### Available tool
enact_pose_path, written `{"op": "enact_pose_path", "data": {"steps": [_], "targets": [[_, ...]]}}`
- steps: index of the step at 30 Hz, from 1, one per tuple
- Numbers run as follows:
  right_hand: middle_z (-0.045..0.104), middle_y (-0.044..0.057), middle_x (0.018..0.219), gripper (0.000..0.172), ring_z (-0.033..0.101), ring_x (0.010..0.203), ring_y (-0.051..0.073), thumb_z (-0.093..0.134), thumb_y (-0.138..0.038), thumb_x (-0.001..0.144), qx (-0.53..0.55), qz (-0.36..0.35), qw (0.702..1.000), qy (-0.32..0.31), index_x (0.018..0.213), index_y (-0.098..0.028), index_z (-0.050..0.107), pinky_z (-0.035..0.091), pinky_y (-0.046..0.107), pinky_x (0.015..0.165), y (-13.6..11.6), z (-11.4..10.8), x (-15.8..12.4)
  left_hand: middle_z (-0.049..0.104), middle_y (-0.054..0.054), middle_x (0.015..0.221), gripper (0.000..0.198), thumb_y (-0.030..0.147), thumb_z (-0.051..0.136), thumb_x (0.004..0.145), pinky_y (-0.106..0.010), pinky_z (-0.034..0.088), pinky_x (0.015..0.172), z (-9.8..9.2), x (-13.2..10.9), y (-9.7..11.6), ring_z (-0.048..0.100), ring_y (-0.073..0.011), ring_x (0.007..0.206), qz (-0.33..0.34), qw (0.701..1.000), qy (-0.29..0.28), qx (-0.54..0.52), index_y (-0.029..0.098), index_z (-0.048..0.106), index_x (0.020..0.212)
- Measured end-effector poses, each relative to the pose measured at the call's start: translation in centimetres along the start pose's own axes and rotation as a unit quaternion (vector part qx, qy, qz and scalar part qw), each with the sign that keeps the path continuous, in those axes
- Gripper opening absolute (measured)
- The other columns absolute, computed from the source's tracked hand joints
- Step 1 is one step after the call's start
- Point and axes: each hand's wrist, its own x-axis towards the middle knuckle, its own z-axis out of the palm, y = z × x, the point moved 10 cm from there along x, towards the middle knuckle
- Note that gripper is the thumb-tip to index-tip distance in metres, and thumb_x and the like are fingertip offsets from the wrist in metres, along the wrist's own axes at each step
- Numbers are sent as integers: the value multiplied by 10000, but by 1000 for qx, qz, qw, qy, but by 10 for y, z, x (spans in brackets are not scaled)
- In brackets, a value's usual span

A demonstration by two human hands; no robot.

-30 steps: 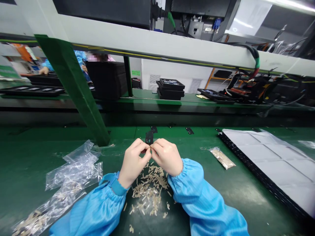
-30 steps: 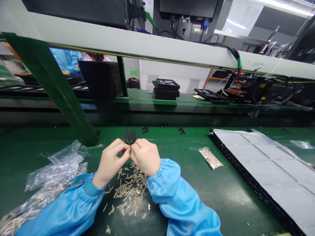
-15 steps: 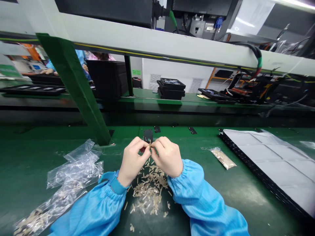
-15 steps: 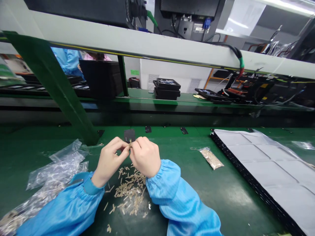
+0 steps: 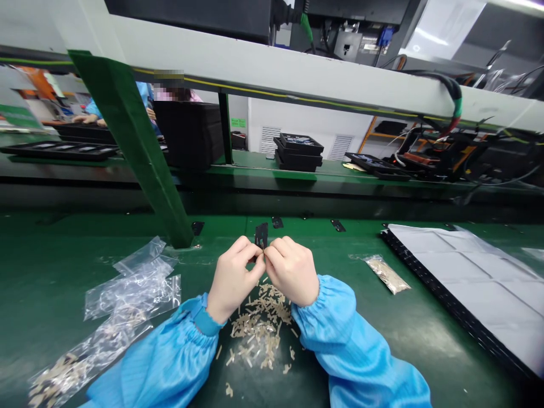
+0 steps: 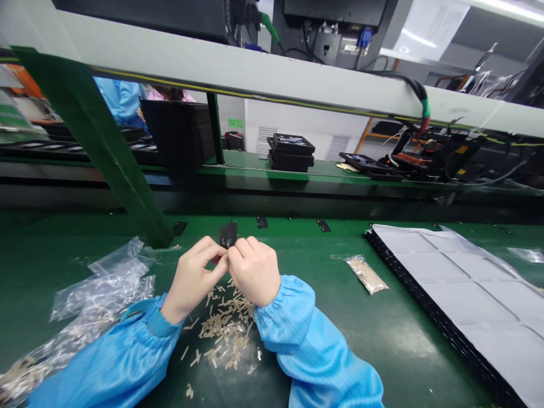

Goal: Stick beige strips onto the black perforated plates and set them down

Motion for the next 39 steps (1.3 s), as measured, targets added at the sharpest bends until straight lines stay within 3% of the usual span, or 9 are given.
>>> {"op": "enact_pose_path", "data": {"steps": [7,13,17,22,24,28,31,35,39], "targets": [[527,4,627,217,390,629,144,491,-160,814,12,-15,1000,15,598,-183,501,274,289,543,-1,0,-1,469,7,654,161,110,498,772,-228,374,580,3,2,1,479,-108,627,-6,999,-28,-18,149,546,623],[527,11,627,184,384,628,145,477,-113,751,43,8,999,22,583,-185,496,286,280,551,8,-8,1,494,9,662,148,91,499,757,-222,380,593,-2,5,1,489,-106,640,-7,998,-20,-51,154,559,638],[504,14,633,147,398,619,140,466,-148,737,101,30,994,1,597,-184,495,307,271,561,13,-11,1,503,7,671,151,94,492,752,-227,390,606,-10,8,-4,495,-107,645,-15,997,-6,-73,157,550,628],[435,-9,580,272,399,579,120,442,-201,825,188,55,981,-6,555,-189,420,311,255,548,19,-8,1,512,-4,703,144,111,488,759,-239,401,628,-15,9,-6,504,-118,674,-15,995,-7,-94,157,551,638],[431,-15,581,249,408,577,116,448,-174,814,223,74,972,1,569,-192,406,323,247,547,23,-6,1,510,-5,701,143,111,490,757,-242,402,630,-16,10,-5,505,-120,675,-13,995,-6,-95,157,551,637],[528,17,735,83,480,665,135,565,-214,754,288,99,952,23,760,-187,487,399,250,589,28,-5,1,514,-5,705,134,106,492,750,-242,407,627,-16,10,-2,510,-123,676,-6,995,-12,-97,161,557,646],[548,19,741,22,507,674,132,518,-171,798,321,89,941,57,806,-189,508,428,253,609,27,-12,1,516,-3,699,139,115,488,753,-242,408,618,-15,10,0,512,-124,667,-3,994,-22,-106,168,559,647],[547,2,671,117,504,616,117,477,-111,809,330,111,931,110,738,-187,530,429,248,585,34,-29,-1,509,-2,689,152,138,479,761,-246,402,613,-17,13,-7,505,-127,662,-29,991,-28,-126,169,545,627],[547,13,662,123,508,623,130,493,-150,795,327,73,939,81,717,-181,582,435,270,587,25,-32,1,491,3,666,174,166,469,769,-247,396,596,-14,14,-14,489,-128,643,-53,978,-56,-193,172,523,604]]}}
